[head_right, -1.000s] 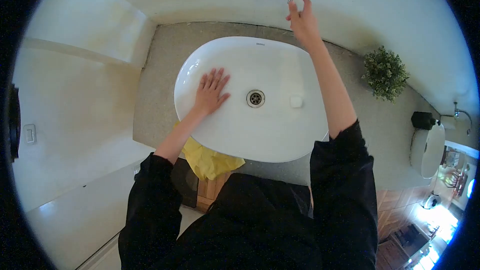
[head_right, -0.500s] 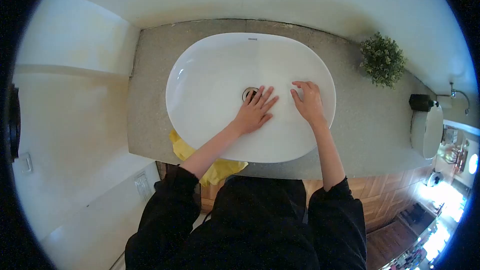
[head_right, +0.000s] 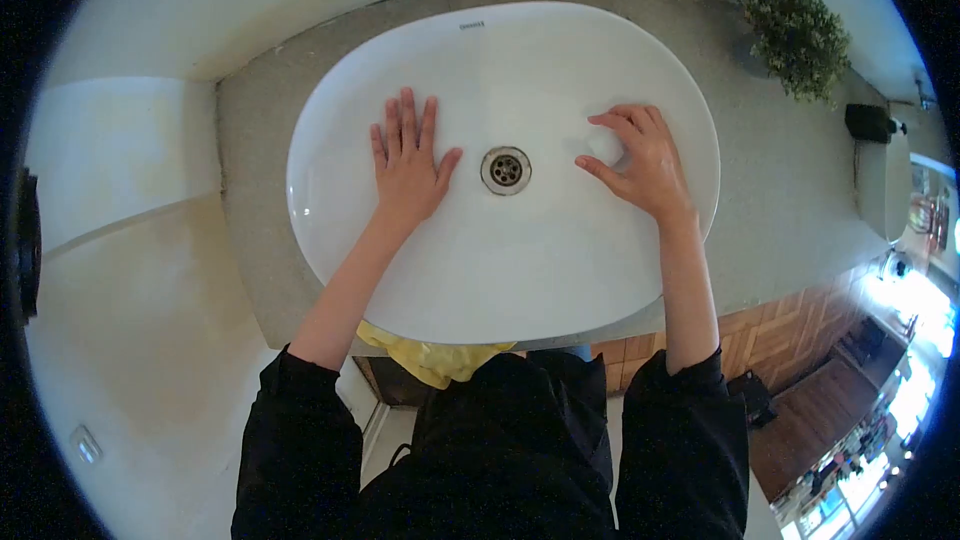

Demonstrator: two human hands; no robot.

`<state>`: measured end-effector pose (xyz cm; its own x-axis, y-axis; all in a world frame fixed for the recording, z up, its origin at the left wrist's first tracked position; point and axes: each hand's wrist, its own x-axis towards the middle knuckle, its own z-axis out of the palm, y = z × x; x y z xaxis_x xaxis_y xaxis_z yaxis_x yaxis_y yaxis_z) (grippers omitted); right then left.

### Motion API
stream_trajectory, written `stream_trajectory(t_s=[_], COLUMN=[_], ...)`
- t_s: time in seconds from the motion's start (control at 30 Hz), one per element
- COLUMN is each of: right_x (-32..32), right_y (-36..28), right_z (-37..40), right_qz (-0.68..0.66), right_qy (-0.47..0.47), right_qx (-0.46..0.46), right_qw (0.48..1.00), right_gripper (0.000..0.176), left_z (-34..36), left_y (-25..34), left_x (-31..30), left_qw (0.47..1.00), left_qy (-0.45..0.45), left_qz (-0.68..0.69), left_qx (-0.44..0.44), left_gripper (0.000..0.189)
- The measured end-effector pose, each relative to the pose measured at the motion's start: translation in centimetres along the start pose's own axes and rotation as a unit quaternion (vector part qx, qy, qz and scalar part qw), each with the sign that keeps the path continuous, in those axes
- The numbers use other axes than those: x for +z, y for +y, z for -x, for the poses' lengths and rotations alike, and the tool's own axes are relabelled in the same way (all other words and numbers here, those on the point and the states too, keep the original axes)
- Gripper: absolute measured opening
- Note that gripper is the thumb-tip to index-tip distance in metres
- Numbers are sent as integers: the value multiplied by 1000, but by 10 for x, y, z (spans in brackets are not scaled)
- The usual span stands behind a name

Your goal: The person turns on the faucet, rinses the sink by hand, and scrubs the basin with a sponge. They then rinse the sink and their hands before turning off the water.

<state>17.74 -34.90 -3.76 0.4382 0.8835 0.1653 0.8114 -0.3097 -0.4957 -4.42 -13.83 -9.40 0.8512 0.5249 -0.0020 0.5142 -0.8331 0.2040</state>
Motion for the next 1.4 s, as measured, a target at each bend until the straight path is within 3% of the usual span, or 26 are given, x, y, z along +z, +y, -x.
stream_trajectory(t_s=[0.3, 0.37, 0.47, 0.57, 0.8, 0.9, 1.0, 1.2, 1.23, 1.33, 1.4], right_x=[-11, -4, -1, -7, -10, -10, -9, -9, -9, -9, -10], right_y=[-5, 3, 7, 5, 10, 13, 12, 14, 14, 17, 19], right_z=[1, 5, 5, 3, 5, 6, 7, 6, 6, 7, 8], right_qz=[23, 38, 13, -60, -52, -69, -58, -55, -66, -85, -89], right_qy=[-83, -91, 27, 122, 179, 193, 198, 209, 216, 234, 240], right_qx=[-18, -5, -1, 102, 150, 160, 165, 154, 152, 145, 144], right_qw=[996, 995, 1000, 985, 971, 966, 964, 964, 962, 958, 956], right_gripper=[46, 45, 42, 42, 43, 43, 42, 39, 39, 36, 35], left_z=[-2, 0, 13, 23, 36, 42, 34, 4, 4, 0, 4], left_y=[14, 21, 39, 50, 61, 66, 61, 41, 36, 38, 45], left_x=[13, 12, 9, 7, 6, 9, 5, -5, -4, 2, 4], left_qw=[998, 999, 992, 974, 903, 855, 879, 960, 970, 983, 976], left_qy=[53, -13, -58, -98, -184, -236, -192, -111, -39, -64, -87], left_qz=[34, -17, 25, 62, 137, 231, 150, -32, 30, 40, 42], left_qx=[-12, 49, 109, 195, 363, 399, 411, 255, 236, 170, 193], left_gripper=[67, 67, 67, 69, 71, 69, 68, 70, 69, 67, 65])
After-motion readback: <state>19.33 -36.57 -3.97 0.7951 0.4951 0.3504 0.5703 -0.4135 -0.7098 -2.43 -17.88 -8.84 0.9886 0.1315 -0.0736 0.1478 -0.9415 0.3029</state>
